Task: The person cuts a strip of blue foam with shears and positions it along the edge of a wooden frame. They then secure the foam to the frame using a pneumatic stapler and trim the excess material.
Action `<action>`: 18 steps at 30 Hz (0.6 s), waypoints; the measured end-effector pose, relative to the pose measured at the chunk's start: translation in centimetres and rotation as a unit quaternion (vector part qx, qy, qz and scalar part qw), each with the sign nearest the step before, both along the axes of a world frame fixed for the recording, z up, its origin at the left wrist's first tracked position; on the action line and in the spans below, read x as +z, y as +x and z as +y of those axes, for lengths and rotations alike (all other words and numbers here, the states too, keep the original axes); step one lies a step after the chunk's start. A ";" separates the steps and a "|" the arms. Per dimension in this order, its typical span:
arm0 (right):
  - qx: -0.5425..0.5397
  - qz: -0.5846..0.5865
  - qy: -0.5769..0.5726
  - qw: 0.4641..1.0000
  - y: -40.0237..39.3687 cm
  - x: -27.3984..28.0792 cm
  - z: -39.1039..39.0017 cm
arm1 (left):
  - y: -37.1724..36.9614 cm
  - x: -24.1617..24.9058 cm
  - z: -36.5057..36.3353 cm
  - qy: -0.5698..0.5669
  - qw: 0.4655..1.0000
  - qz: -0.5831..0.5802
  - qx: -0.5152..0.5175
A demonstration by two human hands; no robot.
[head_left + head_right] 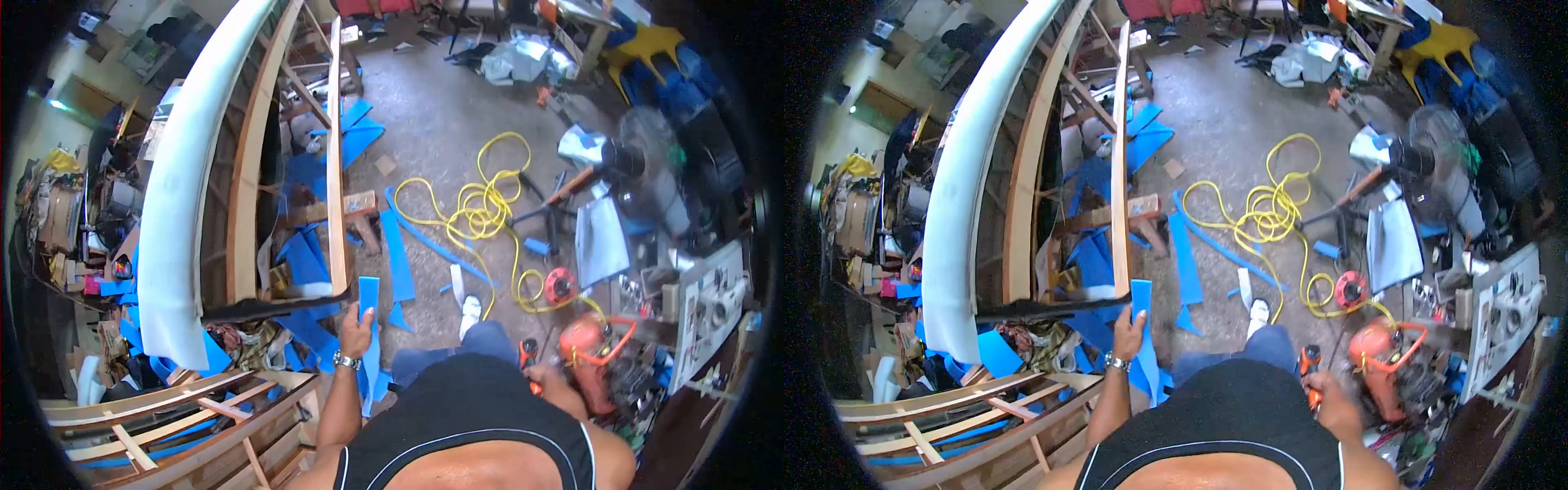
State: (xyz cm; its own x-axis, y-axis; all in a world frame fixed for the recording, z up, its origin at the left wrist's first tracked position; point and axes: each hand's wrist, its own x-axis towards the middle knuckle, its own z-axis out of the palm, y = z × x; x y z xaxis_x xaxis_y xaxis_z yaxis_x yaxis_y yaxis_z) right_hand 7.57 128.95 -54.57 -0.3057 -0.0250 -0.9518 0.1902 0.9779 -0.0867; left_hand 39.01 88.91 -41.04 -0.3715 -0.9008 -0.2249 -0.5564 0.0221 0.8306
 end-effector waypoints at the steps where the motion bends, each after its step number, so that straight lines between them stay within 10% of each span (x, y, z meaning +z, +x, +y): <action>1: -0.022 0.024 -0.007 0.999 -1.0 2.6 -2.0 | -1.9 0.1 -2.2 -0.010 1.000 0.005 -0.003; 5: -0.124 0.018 -0.021 0.992 -5.2 -4.5 -3.0 | -9.7 4.7 -10.7 -0.095 0.994 0.030 0.034; 7: 0.096 0.035 -0.192 0.976 -8.2 -3.5 -5.2 | -13.4 5.9 -15.0 -0.132 0.986 0.087 0.047; 9: -0.021 0.010 0.018 1.000 -10.6 0.3 -13.8 | -16.7 6.9 -19.0 -0.122 0.983 0.125 0.054; 11: 0.054 0.107 -0.239 0.964 -12.4 0.5 -15.6 | -20.0 7.2 -23.9 -0.092 0.979 0.170 0.072; 14: 0.097 0.167 -0.260 0.946 -15.8 -1.6 -22.2 | -24.0 5.6 -32.3 -0.163 0.964 0.197 0.071; 18: 0.080 0.159 -0.100 0.979 -22.1 -1.1 -33.0 | -29.2 5.8 -43.8 -0.080 0.955 0.273 0.083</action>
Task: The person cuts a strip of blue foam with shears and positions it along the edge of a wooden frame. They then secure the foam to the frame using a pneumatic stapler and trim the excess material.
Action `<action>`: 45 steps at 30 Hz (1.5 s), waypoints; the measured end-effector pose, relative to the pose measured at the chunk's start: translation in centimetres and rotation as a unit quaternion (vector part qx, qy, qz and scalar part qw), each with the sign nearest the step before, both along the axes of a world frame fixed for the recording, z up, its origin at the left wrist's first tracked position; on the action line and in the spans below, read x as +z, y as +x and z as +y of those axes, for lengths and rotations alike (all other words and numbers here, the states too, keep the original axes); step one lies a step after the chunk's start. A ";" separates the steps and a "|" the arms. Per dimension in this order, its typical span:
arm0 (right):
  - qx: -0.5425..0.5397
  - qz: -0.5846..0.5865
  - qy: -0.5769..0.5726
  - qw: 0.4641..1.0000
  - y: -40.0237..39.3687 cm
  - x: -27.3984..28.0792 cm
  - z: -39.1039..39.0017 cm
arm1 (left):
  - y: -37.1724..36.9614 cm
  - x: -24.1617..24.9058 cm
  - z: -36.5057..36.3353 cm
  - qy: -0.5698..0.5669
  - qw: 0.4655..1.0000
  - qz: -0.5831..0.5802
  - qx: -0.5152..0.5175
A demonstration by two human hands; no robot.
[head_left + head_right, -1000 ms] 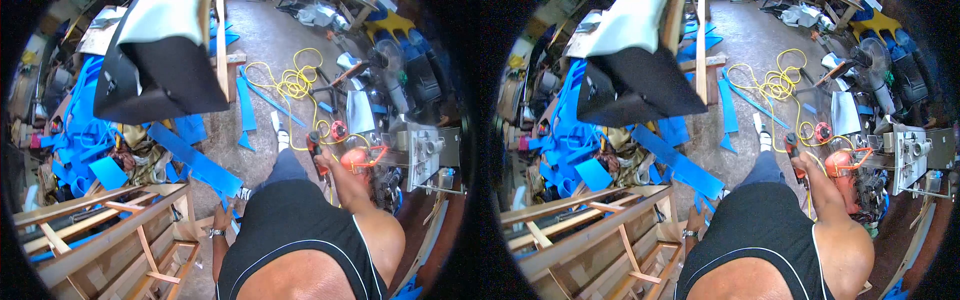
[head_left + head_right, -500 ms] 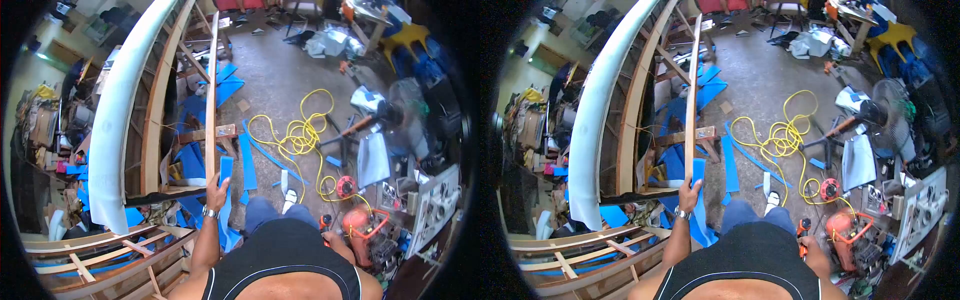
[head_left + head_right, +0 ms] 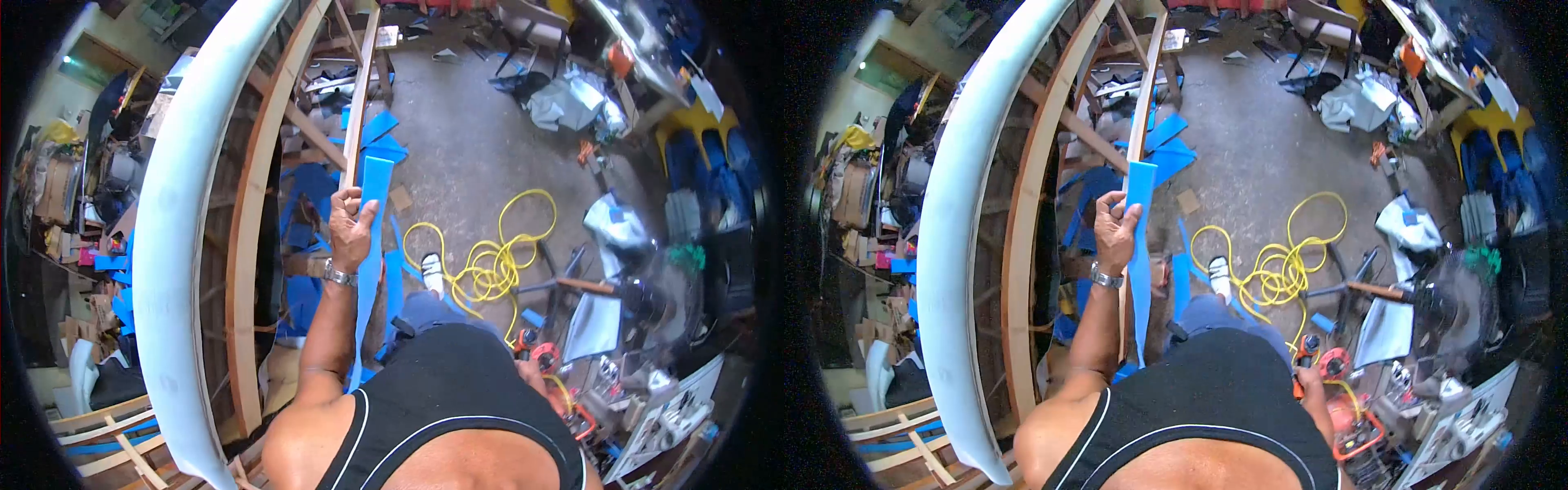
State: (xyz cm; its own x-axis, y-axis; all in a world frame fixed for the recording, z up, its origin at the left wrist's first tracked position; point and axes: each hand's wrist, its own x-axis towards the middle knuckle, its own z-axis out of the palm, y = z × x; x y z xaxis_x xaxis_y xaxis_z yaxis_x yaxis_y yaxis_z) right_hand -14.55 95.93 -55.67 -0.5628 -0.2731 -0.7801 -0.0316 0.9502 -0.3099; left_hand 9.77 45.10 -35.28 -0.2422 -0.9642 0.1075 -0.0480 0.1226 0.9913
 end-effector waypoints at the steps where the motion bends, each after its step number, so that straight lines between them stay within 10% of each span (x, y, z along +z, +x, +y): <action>1: -0.019 0.003 0.008 1.000 -1.4 0.2 -2.0 | -1.5 1.7 -2.1 0.025 0.999 0.016 -0.016; 4: -0.204 -0.133 -0.008 0.970 -3.9 -5.4 -4.7 | -4.2 1.8 -9.7 0.115 0.986 0.075 -0.091; 9: -0.167 -0.105 -0.002 0.980 -8.3 -1.4 -15.2 | -10.0 2.1 -18.6 0.123 0.948 0.210 -0.205; 20: -0.108 -0.108 -0.065 0.986 -33.7 -11.0 -38.5 | -22.9 3.4 -38.5 -0.067 0.973 -0.208 0.069; 22: -0.108 -0.091 -0.120 0.983 -40.1 -13.3 -43.9 | -24.8 4.9 -41.0 0.012 0.987 -0.103 0.120; 25: -0.067 -0.061 -0.168 0.982 -50.2 -4.1 -56.7 | -27.9 7.6 -44.5 0.050 0.987 -0.028 0.151; 32: 0.029 0.006 -0.344 0.939 -63.1 8.9 -82.3 | -33.3 12.9 -54.1 -0.131 0.910 -0.308 0.245; 45: 0.112 0.097 -0.515 0.844 -59.7 23.4 -115.5 | -46.4 20.0 -84.7 -0.334 0.854 -0.356 0.178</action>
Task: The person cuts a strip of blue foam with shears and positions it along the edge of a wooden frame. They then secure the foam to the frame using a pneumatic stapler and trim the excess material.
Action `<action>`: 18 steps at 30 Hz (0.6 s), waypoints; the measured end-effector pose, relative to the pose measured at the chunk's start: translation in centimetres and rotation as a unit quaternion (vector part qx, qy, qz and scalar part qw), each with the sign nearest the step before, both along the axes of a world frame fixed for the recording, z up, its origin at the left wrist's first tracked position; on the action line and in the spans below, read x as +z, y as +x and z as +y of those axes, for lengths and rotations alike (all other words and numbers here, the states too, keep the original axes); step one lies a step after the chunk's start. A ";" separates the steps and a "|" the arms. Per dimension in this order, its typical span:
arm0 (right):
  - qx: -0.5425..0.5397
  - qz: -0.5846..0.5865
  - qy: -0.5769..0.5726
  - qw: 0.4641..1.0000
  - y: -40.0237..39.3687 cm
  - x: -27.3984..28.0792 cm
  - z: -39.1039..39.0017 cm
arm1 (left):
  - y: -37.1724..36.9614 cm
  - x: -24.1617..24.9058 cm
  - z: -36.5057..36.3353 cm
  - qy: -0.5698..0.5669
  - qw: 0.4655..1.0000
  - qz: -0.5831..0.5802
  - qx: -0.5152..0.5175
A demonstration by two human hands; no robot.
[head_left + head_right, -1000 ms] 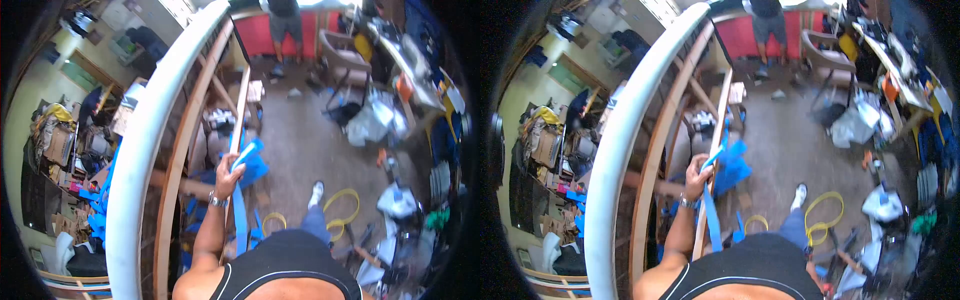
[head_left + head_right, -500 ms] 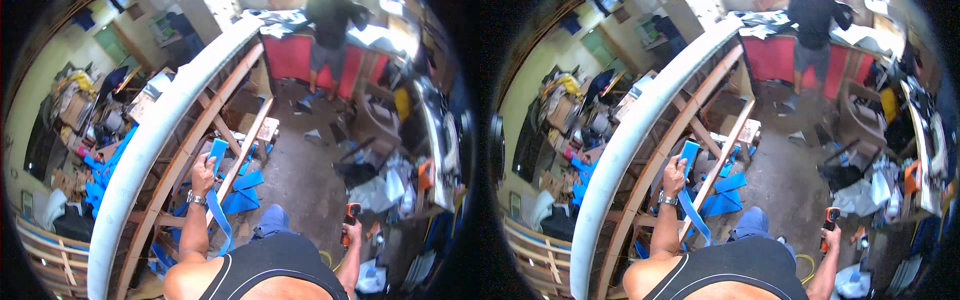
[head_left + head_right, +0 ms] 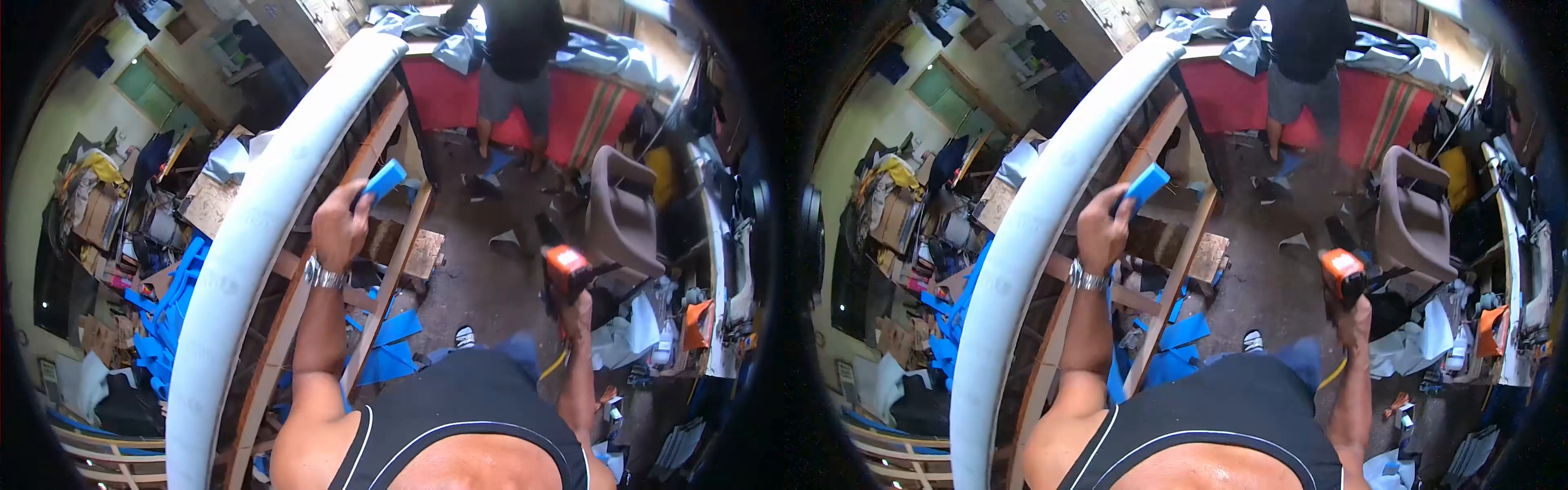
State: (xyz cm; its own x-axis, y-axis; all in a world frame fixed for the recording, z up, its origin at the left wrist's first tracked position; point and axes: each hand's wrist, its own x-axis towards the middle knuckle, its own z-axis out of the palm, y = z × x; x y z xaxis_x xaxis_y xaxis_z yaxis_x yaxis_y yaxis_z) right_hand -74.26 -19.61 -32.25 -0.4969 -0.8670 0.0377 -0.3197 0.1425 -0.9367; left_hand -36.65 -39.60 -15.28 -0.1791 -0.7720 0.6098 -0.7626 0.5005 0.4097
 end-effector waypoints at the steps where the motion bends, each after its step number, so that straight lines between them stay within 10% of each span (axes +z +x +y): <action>1: -0.004 0.044 0.023 0.999 -0.8 -0.7 -2.2 | -1.3 0.1 -2.6 -0.013 1.000 -0.006 -0.014; 6: 0.036 0.069 -0.093 0.993 -2.8 3.2 -13.5 | -8.0 0.9 -11.7 0.019 0.999 -0.032 0.006; 8: -0.023 0.386 -0.207 0.899 -5.7 -3.6 -19.1 | -9.9 0.8 -15.4 0.012 0.998 -0.056 0.035; 11: 0.020 0.505 -0.262 0.822 -7.7 -2.8 -26.4 | -12.0 0.5 -21.1 -0.010 0.993 -0.081 0.081; 18: 0.142 0.201 -0.311 0.918 -6.9 -0.2 -43.6 | -15.3 -0.5 -32.0 -0.026 0.974 -0.138 0.180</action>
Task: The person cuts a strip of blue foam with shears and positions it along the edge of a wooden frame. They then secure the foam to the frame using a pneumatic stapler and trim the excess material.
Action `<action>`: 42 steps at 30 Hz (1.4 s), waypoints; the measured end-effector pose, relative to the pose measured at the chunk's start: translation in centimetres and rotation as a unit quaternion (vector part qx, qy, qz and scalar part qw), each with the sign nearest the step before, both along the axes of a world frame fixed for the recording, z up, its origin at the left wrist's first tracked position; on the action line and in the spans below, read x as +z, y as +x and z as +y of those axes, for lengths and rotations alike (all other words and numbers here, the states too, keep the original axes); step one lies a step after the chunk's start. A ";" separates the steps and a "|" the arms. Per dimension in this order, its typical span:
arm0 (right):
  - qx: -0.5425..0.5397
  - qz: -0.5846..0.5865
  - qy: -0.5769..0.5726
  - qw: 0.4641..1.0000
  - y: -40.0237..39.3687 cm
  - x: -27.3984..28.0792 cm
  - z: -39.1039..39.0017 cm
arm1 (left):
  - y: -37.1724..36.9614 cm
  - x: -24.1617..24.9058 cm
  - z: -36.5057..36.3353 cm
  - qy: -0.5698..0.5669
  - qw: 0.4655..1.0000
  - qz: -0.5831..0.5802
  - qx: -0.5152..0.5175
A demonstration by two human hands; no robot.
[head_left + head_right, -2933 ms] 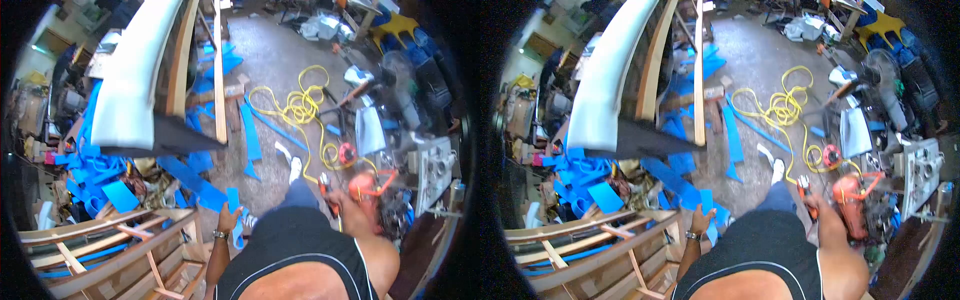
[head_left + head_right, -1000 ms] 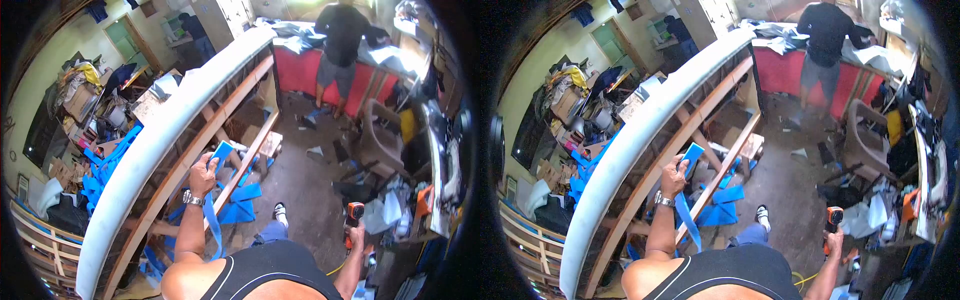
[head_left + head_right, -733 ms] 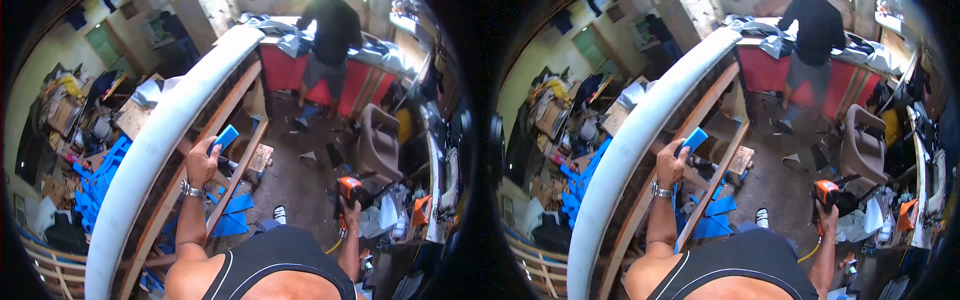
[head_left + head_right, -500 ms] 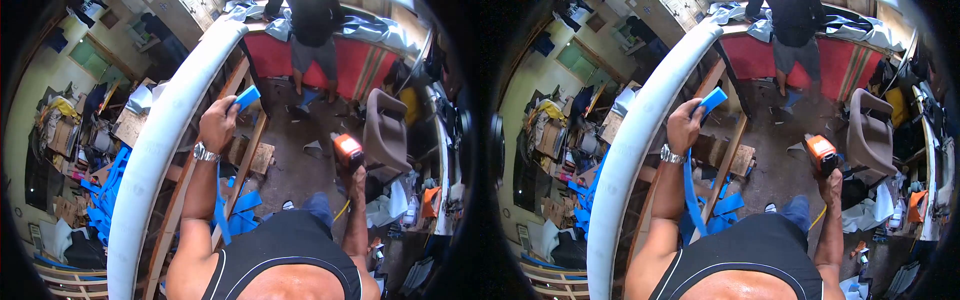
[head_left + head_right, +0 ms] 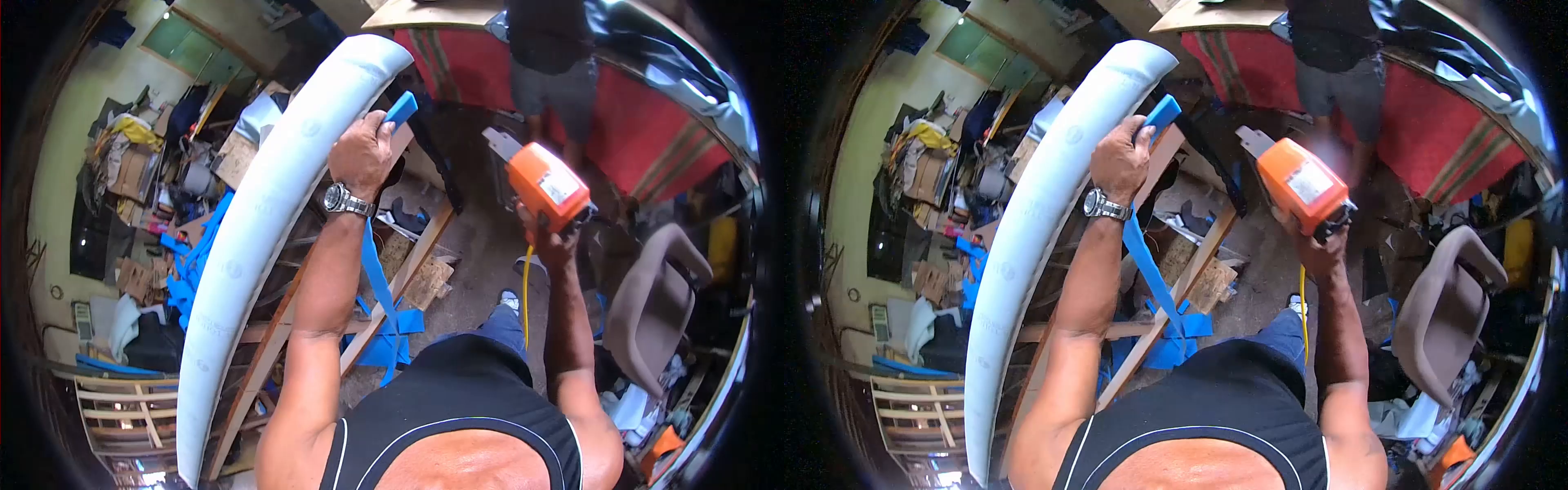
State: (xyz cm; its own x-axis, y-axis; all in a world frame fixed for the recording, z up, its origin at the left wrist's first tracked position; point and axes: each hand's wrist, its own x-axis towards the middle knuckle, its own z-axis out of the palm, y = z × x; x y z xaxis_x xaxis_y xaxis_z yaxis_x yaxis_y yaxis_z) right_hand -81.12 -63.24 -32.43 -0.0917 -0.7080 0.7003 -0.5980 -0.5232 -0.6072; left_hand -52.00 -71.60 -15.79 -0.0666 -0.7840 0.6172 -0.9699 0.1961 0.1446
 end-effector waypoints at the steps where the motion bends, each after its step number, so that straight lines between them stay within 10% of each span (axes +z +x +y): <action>1: 0.049 -0.048 0.005 0.998 0.6 1.0 -2.0 | -0.5 0.0 -1.3 -0.004 1.000 -0.012 0.021; 12: 0.334 -0.301 0.070 0.891 7.2 5.3 -16.3 | -1.5 -0.5 -5.6 -0.037 0.993 -0.043 0.107; 42: 0.286 -0.179 0.020 0.941 11.5 3.0 -20.0 | -1.5 -1.4 -6.3 -0.062 0.990 -0.038 0.117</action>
State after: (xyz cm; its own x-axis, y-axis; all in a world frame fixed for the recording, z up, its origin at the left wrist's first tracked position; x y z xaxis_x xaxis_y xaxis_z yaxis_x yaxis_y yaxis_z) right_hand -69.61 -83.20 -29.44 0.0881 -0.7380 0.6690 0.0219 -0.6700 -0.7420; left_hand -53.55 -77.90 -17.23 0.0586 -0.7020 0.7098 -0.9980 -0.0236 0.0590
